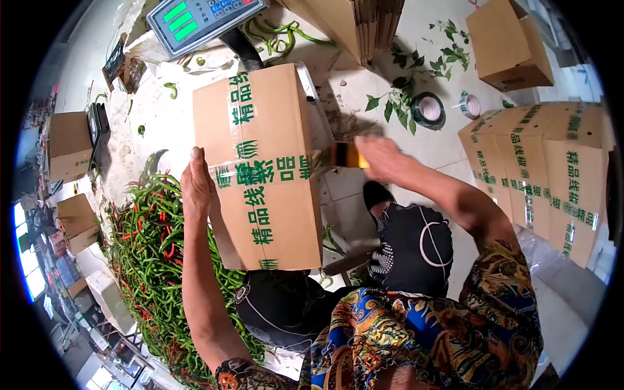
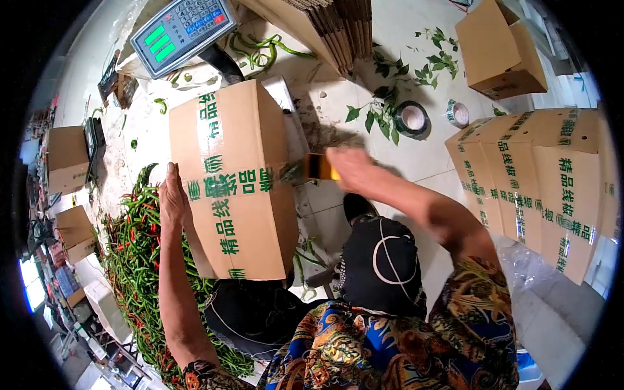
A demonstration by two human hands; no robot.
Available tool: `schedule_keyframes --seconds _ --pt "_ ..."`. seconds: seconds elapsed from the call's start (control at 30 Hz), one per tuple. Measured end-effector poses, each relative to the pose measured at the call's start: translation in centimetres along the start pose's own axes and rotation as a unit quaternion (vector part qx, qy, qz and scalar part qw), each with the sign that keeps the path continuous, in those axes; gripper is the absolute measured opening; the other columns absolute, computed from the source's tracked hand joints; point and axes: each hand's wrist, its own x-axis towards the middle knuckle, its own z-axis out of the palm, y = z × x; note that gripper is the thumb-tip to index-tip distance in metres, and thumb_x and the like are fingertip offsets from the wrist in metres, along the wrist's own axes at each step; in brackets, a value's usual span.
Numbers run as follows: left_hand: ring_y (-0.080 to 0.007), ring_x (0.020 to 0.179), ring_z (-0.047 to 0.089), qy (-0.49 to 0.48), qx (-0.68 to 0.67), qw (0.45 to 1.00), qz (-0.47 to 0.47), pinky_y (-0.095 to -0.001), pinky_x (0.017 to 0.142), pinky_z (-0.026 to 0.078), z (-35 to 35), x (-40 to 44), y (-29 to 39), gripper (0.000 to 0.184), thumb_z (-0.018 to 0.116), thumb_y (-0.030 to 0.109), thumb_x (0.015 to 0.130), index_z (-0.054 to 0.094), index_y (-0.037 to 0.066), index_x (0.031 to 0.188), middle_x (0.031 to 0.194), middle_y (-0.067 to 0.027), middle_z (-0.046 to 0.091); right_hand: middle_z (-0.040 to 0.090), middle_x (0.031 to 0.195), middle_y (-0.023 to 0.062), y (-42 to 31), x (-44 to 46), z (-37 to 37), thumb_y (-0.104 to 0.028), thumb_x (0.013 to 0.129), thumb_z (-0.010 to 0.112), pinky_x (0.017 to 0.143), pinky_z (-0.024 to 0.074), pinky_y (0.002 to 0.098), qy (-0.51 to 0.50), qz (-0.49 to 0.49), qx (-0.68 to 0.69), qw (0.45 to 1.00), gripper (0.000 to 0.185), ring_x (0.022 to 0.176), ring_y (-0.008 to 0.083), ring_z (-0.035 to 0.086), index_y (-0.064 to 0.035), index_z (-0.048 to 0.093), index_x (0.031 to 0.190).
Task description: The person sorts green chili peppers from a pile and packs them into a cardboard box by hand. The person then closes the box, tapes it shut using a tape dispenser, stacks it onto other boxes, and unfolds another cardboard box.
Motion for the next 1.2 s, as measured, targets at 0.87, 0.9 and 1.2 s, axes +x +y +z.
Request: schedule_keyframes --seconds 0.87,0.9,1.2 --pt "-0.0422 0.136 0.029 -0.074 0.14 0.921 0.355 -0.05 0.111 0.025 11.8 -3.7 3.8 0.069 0.064 0.037 0.087 0.037 0.01 0.145 0.15 -0.0207 0.031 0.063 0.112 0.0118 2.2 -8.3 -15.8 -0.01 0.077 0.068 0.092 0.0538 0.0356 -0.076 0.129 0.788 0.598 0.057 0.097 0.0201 0.066 0.0031 0.048 0.129" --pt "-0.0423 0.134 0.031 -0.044 0.1 0.938 0.33 -0.049 0.11 0.026 11.3 -3.6 2.0 0.069 0.067 0.033 0.086 0.039 0.007 0.143 0.147 -0.0228 0.034 0.064 0.114 0.0142 2.9 -8.5 -15.1 -0.01 0.078 0.067 0.093 0.054 0.0378 -0.076 0.126 0.797 0.586 0.057 0.1 0.0221 0.066 0.0041 0.047 0.129" --pt "-0.0294 0.104 0.064 -0.269 -0.385 0.853 -0.227 -0.0473 0.086 0.054 9.3 -12.9 -17.4 0.063 0.042 0.053 0.097 0.051 0.001 0.131 0.122 -0.0205 0.06 0.07 0.102 0.0186 5.3 -7.6 -7.9 -0.014 0.078 0.067 0.085 0.0575 0.0434 -0.084 0.168 0.868 0.461 0.039 0.088 0.0294 0.07 0.0048 0.061 0.112"
